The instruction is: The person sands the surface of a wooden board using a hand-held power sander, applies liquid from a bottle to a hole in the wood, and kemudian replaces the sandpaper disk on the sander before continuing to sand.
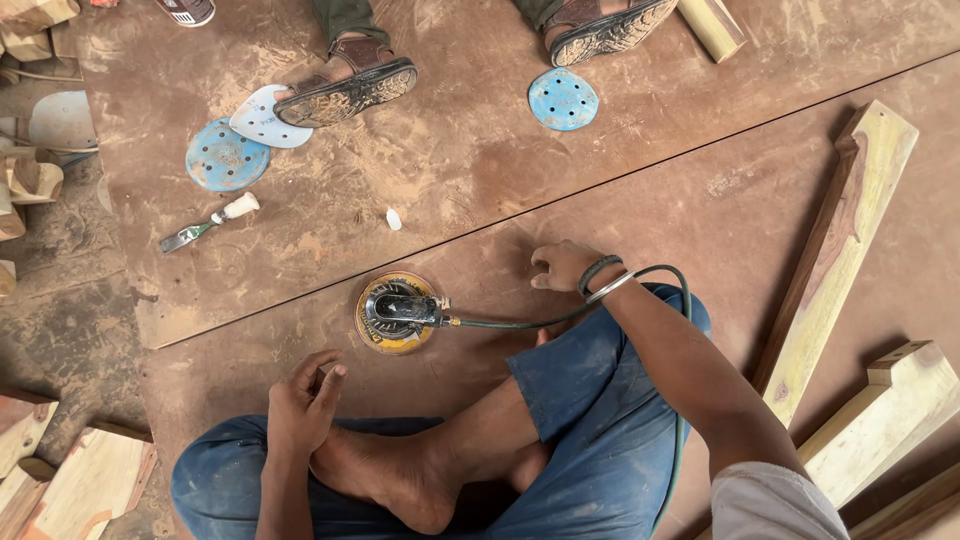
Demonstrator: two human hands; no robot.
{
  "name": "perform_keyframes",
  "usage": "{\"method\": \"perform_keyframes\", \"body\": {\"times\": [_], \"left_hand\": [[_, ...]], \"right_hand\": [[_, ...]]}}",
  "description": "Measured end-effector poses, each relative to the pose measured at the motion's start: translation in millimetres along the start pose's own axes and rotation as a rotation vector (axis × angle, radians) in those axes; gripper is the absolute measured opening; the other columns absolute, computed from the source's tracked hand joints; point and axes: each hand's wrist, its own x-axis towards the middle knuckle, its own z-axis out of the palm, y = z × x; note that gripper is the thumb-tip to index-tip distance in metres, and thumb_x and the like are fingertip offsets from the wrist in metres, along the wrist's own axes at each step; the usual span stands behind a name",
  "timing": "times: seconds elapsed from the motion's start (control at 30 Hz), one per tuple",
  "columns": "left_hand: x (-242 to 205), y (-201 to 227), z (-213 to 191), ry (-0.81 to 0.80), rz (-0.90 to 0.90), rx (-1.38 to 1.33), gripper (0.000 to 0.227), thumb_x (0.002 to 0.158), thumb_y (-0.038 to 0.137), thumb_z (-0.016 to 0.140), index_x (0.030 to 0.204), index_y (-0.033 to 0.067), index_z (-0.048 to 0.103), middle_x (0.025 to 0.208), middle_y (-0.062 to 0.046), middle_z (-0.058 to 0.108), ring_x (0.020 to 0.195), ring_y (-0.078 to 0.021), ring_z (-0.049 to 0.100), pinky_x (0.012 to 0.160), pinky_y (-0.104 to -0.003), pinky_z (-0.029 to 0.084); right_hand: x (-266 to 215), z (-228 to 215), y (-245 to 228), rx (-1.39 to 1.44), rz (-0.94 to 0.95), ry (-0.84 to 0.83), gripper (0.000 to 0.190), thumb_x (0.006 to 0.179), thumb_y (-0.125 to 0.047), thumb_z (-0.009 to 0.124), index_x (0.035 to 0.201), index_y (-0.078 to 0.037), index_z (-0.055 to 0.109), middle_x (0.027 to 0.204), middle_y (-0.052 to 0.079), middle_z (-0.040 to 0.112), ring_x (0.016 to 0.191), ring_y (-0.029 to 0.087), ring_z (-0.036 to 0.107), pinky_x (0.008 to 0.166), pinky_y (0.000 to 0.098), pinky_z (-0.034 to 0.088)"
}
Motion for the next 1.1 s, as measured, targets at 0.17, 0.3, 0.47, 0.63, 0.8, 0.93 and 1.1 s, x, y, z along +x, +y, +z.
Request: {"method": "perform_keyframes", "body": {"times": [0.17,0.3,0.47,0.63,0.8,0.93,1.1], "left_hand": [[0.5,0.2,0.0,-0.014,-0.006,-0.001,0.032,0.091,0.026,0.072,0.119,0.0102,0.074,0.059,-0.007,0.063,0.054,-0.0126,0.059,0.057,-0.03,0.049],[2.0,2.5,-0.4,-0.057,-0.035,0.016,0.034,0.091,0.027,0.069,0.12,0.0104,0.073,0.061,-0.007,0.066,0.058,-0.0119,0.062,0.059,-0.03,0.05],[2.7,5.0,-1.0,-0.087,-0.074,0.034,0.034,0.092,0.027,0.068,0.122,0.0104,0.073,0.062,-0.008,0.066,0.058,-0.0145,0.06,0.059,-0.031,0.049],[1.8,4.1,0.3,-0.043,-0.063,0.054,0.034,0.092,0.028,0.07,0.12,0.0111,0.074,0.063,-0.009,0.065,0.057,-0.0161,0.06,0.061,-0.032,0.051],[1.4,3.9,0.4,-0.022,-0.044,0.061,0.034,0.09,0.028,0.071,0.119,0.012,0.074,0.063,-0.007,0.067,0.058,-0.0151,0.063,0.061,-0.033,0.052],[2.6,6.8,-0.7,-0.062,-0.057,0.106,0.035,0.088,0.029,0.074,0.119,0.0127,0.074,0.06,-0.009,0.065,0.055,-0.0171,0.061,0.059,-0.034,0.051],[2.7,8.0,-1.0,-0.076,-0.038,0.146,0.036,0.086,0.029,0.076,0.118,0.0129,0.075,0.057,-0.009,0.065,0.052,-0.0181,0.062,0.057,-0.034,0.052]], "right_hand": [[-3.9,-3.0,-3.6,0.008,0.022,-0.014,0.054,0.087,-0.044,0.071,0.133,-0.016,0.065,0.121,0.012,0.072,0.117,0.031,0.067,0.101,0.0449,0.051],[-3.0,-3.0,-3.0,0.002,0.018,-0.004,0.054,0.087,-0.044,0.071,0.133,-0.016,0.065,0.121,0.012,0.072,0.117,0.031,0.067,0.102,0.0448,0.051],[-5.5,-4.9,-4.7,0.021,0.025,-0.002,0.054,0.087,-0.043,0.072,0.133,-0.015,0.065,0.118,0.012,0.073,0.116,0.032,0.067,0.102,0.0452,0.052],[-9.8,-8.8,-8.0,0.032,0.027,-0.001,0.053,0.087,-0.042,0.072,0.132,-0.015,0.066,0.117,0.012,0.074,0.116,0.031,0.068,0.102,0.045,0.052],[-10.2,-8.3,-9.2,0.028,0.042,-0.001,0.053,0.087,-0.042,0.071,0.133,-0.016,0.065,0.116,0.012,0.074,0.115,0.031,0.068,0.101,0.0455,0.052],[-10.4,-9.1,-8.0,0.028,0.032,-0.004,0.054,0.087,-0.043,0.071,0.133,-0.015,0.065,0.114,0.012,0.076,0.114,0.03,0.069,0.101,0.0448,0.053],[-10.6,-9.5,-8.7,0.017,0.032,-0.003,0.053,0.087,-0.043,0.071,0.133,-0.015,0.065,0.113,0.012,0.076,0.113,0.03,0.07,0.1,0.0448,0.053]]}}
